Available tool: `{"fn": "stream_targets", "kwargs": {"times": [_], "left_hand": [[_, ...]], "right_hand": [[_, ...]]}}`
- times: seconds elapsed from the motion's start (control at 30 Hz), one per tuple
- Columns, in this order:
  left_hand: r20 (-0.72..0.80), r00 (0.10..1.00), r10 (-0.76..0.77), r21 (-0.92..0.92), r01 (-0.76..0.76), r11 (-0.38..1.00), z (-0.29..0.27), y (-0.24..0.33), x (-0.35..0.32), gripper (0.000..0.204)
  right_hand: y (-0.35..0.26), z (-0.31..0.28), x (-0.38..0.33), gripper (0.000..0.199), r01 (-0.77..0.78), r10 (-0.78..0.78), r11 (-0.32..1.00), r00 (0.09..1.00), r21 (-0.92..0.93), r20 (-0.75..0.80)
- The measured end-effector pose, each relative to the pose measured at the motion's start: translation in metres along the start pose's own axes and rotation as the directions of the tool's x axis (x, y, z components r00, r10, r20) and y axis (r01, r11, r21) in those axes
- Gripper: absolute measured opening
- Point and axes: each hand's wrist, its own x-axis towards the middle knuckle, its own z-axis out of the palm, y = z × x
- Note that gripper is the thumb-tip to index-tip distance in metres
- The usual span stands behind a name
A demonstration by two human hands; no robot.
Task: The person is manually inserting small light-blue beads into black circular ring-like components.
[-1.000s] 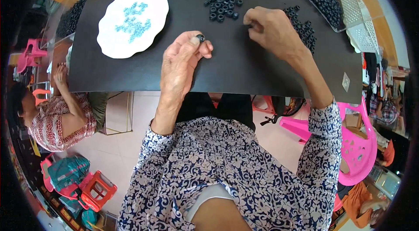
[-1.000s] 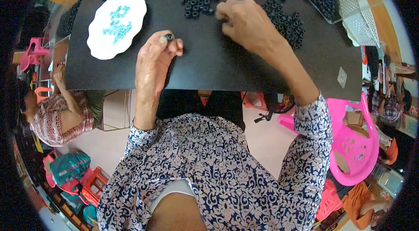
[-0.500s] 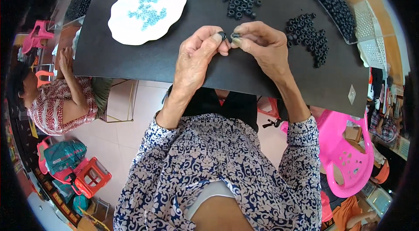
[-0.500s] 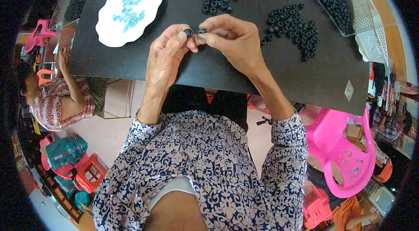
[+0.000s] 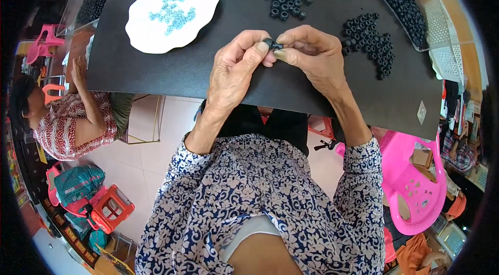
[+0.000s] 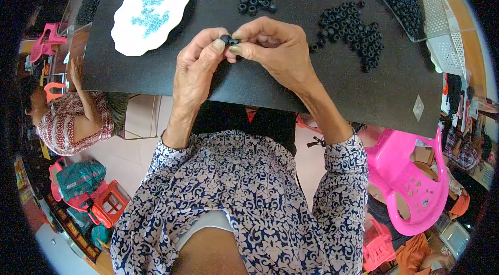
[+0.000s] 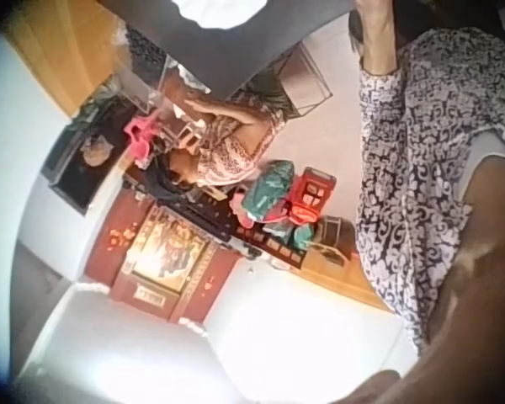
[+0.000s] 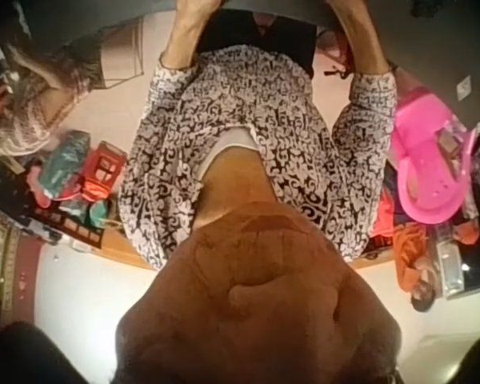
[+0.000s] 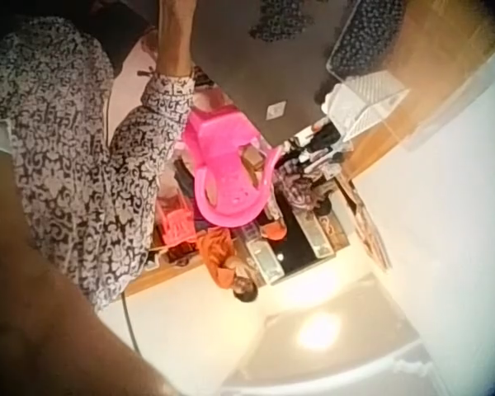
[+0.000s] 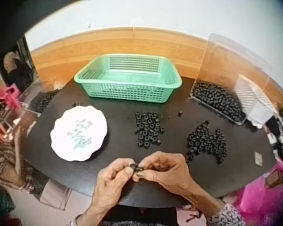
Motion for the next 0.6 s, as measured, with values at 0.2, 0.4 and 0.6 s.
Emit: {"fn": "stream_targets", "kwargs": {"times": [0.2, 0.4, 0.6], "left_hand": [[0.007, 1.0, 0.002, 0.02, -0.002, 1.0, 0.0006, 0.0017, -0.0001, 0.019], [-0.001, 1.0, 0.011, 0.116, -0.011, 0.993, 0.0035, 0.0073, -0.0023, 0.018], [-0.003, 0.995, 0.097, 0.281, -0.093, 0.955, 0.0064, 0.0063, -0.003, 0.018]], "right_hand": [[0.0005, -0.0001, -0.0005, 0.018, 0.011, -0.011, 1.0, 1.0, -0.002, -0.001], [0.0009, 0.0001, -0.0006, 0.018, 0.009, -0.009, 1.0, 1.0, -0.019, -0.013], [0.0032, -0.002, -0.0002, 0.017, 0.002, -0.003, 1.0, 1.0, 0.031, 0.007]]}}
